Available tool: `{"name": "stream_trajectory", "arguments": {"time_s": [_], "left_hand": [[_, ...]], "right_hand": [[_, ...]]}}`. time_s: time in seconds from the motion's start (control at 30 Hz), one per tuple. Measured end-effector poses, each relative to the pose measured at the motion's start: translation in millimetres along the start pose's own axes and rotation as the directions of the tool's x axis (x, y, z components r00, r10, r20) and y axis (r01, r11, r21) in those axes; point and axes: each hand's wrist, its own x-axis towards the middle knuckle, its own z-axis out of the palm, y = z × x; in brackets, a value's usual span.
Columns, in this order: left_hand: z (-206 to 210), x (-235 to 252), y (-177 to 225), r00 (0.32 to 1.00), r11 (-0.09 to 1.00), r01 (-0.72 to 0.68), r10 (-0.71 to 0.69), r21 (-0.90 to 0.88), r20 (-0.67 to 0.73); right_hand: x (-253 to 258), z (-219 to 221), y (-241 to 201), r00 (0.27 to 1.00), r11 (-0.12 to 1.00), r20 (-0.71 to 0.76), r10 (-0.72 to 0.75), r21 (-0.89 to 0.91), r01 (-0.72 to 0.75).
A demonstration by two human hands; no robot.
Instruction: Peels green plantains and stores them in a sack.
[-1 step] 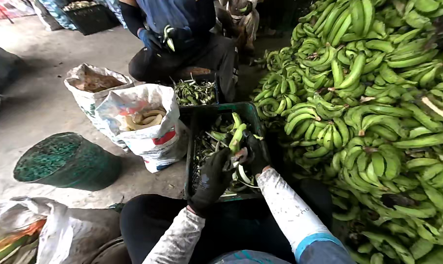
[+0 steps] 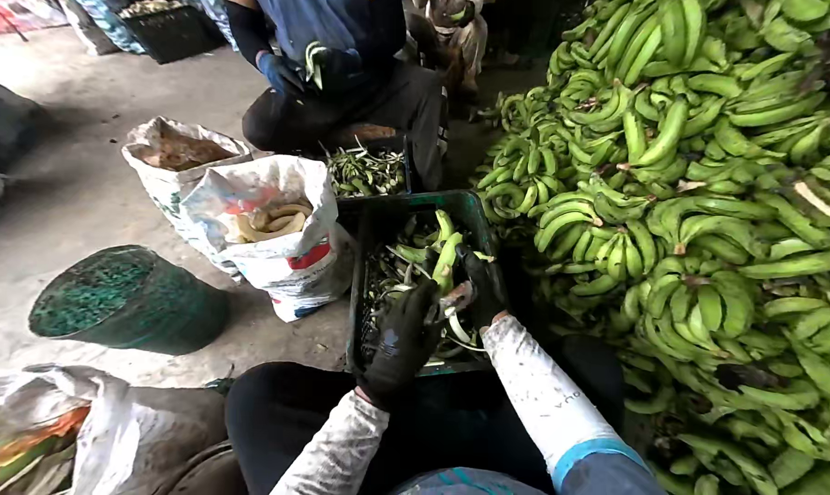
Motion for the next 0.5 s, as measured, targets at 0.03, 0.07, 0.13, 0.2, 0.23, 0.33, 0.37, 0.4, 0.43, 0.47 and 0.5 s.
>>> {"name": "stream_trajectory", "arguments": {"time_s": [0.03, 0.07, 0.13, 0.2, 0.23, 0.33, 0.37, 0.4, 0.43, 0.47, 0.5], "left_hand": [[3, -3, 5, 1.0, 1.0, 0.029, -0.029, 0.009, 0.009], [4, -6, 10, 0.997, 0.997, 0.075, -0.075, 0.014, 0.024], [-1, -14, 18, 0.977, 0.982, 0.187, -0.189, 0.029, 0.098], [-13, -29, 26, 0.962, 0.974, 0.224, -0.227, 0.041, 0.151], [-21, -37, 30, 0.959, 0.974, 0.225, -0.225, 0.023, 0.171], [-38, -27, 29, 0.96, 0.973, 0.207, -0.182, -0.104, 0.215], [-40, -13, 25, 0.966, 0.974, 0.192, -0.166, -0.117, 0.2], [-41, 4, 20, 0.977, 0.982, 0.158, -0.141, -0.101, 0.162], [-42, 20, 15, 0.987, 0.992, 0.107, -0.098, -0.061, 0.13], [-42, 33, 11, 0.994, 0.998, 0.055, -0.052, -0.027, 0.092], [-40, 43, 8, 0.999, 1.0, 0.019, -0.019, -0.015, 0.045]], "right_hand": [[-4, 0, 3, 0.997, 0.986, -0.053, -0.055, -0.157, 0.046], [-7, -3, 6, 0.985, 0.918, -0.107, -0.132, -0.387, 0.081], [-11, -13, 1, 0.939, 0.588, -0.176, -0.295, -0.808, 0.033], [-10, -36, -23, 0.887, 0.411, -0.233, -0.399, -0.91, -0.054], [-6, -50, -32, 0.83, 0.528, -0.315, -0.46, -0.849, -0.03], [-10, -51, -58, 0.79, 0.732, -0.354, -0.501, -0.66, 0.169], [-16, -43, -65, 0.811, 0.738, -0.319, -0.49, -0.647, 0.192], [-24, -32, -70, 0.832, 0.731, -0.284, -0.477, -0.654, 0.196], [-32, -20, -74, 0.836, 0.711, -0.261, -0.482, -0.674, 0.2], [-39, -10, -76, 0.828, 0.678, -0.233, -0.509, -0.701, 0.22], [-45, -4, -79, 0.814, 0.638, -0.191, -0.549, -0.724, 0.261]]}}
